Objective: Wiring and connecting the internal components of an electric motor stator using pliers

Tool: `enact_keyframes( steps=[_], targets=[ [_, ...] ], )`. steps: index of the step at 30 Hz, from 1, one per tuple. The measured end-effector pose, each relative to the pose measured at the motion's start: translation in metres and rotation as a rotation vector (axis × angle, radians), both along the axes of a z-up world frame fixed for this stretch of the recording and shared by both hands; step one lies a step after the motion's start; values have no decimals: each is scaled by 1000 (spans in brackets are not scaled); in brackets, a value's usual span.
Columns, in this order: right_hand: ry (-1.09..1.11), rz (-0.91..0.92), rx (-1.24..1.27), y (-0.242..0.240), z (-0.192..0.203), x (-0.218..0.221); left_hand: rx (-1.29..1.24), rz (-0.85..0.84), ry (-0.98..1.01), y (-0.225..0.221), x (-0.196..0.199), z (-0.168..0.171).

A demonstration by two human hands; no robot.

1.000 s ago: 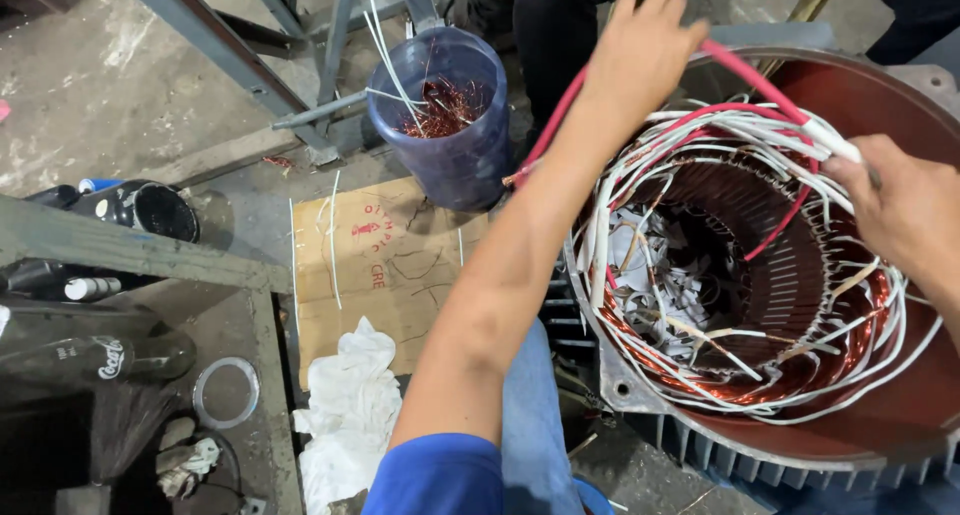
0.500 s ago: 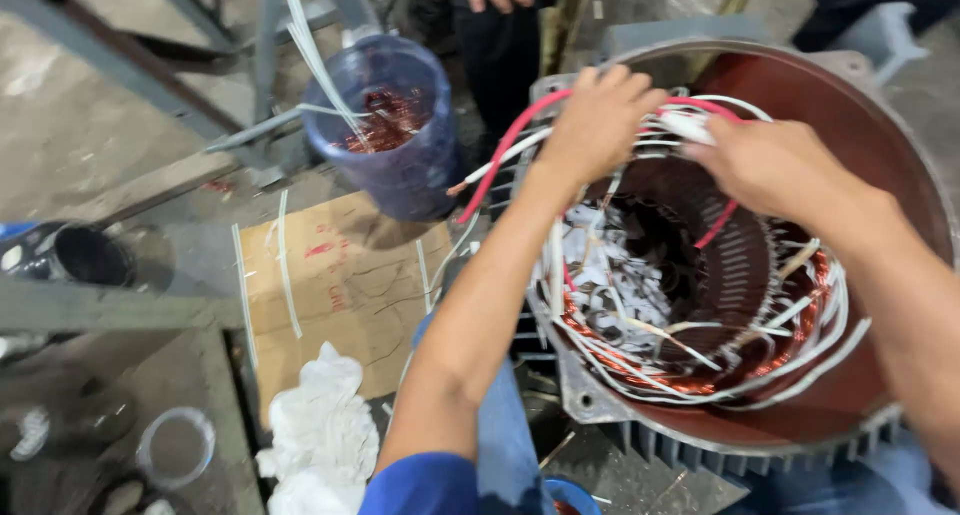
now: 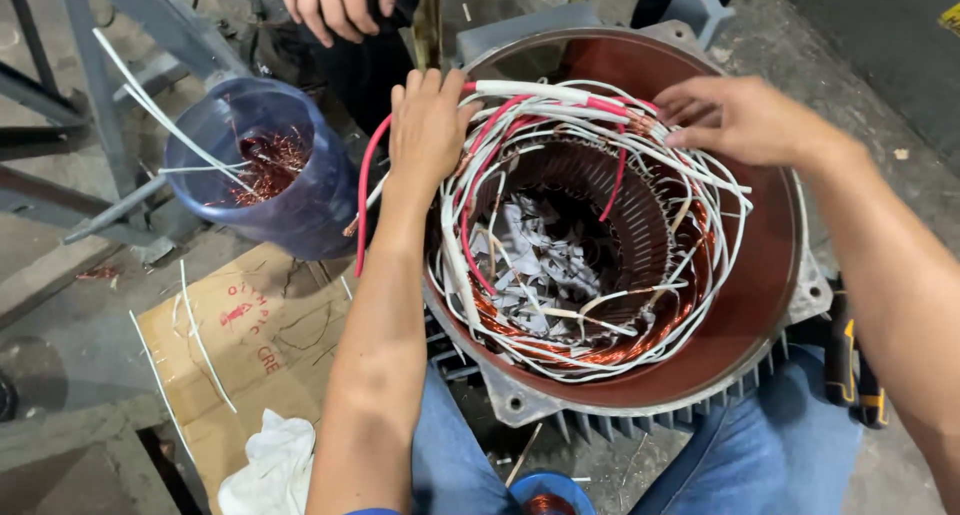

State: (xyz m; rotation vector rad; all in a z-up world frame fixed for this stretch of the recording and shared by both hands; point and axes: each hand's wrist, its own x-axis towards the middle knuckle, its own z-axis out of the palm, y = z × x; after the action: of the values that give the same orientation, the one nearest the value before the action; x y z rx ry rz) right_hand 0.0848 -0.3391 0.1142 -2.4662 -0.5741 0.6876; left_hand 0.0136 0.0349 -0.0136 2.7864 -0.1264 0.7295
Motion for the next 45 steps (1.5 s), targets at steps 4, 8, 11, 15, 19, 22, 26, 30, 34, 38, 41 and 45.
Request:
enact_keyframes(
  steps=[4, 8, 11, 15, 19, 22, 26, 30, 34, 38, 41, 45],
  targets=[
    [-374, 241, 65, -15, -41, 6, 83, 86, 16, -12, 0, 6],
    [-724, 167, -16, -28, -72, 35, 114, 70, 25, -23, 1, 8],
    [-884, 171, 29, -51, -113, 81, 132, 25, 42, -25, 9, 0],
    [-842, 172, 63, -48, -114, 78, 189, 47, 23, -25, 12, -4],
    [-311, 135, -130, -39, -36, 32, 184, 80, -9, -24, 10, 2],
    [11, 44, -344, -67, -19, 20, 183, 82, -37, -27, 6, 6],
    [-346, 246, -392, -114, -67, 28, 275, 92, -70, -28, 5, 2],
    [-468, 63, -725, -78, -57, -9, 276, 42, -70, -29, 7, -3],
    [-74, -309, -523, -51, -47, -23, 257, 5, -87, -27, 16, -11],
    [-171, -389, -453, -54, -88, -10, 149, -133, -18, -34, 6, 0],
    [-257, -187, -698, -71, -144, 31, 140, -72, 182, -37, 5, 7],
    [-88, -243, -657, -53, -124, 25, 227, -11, 91, -27, 23, -20]
  ],
)
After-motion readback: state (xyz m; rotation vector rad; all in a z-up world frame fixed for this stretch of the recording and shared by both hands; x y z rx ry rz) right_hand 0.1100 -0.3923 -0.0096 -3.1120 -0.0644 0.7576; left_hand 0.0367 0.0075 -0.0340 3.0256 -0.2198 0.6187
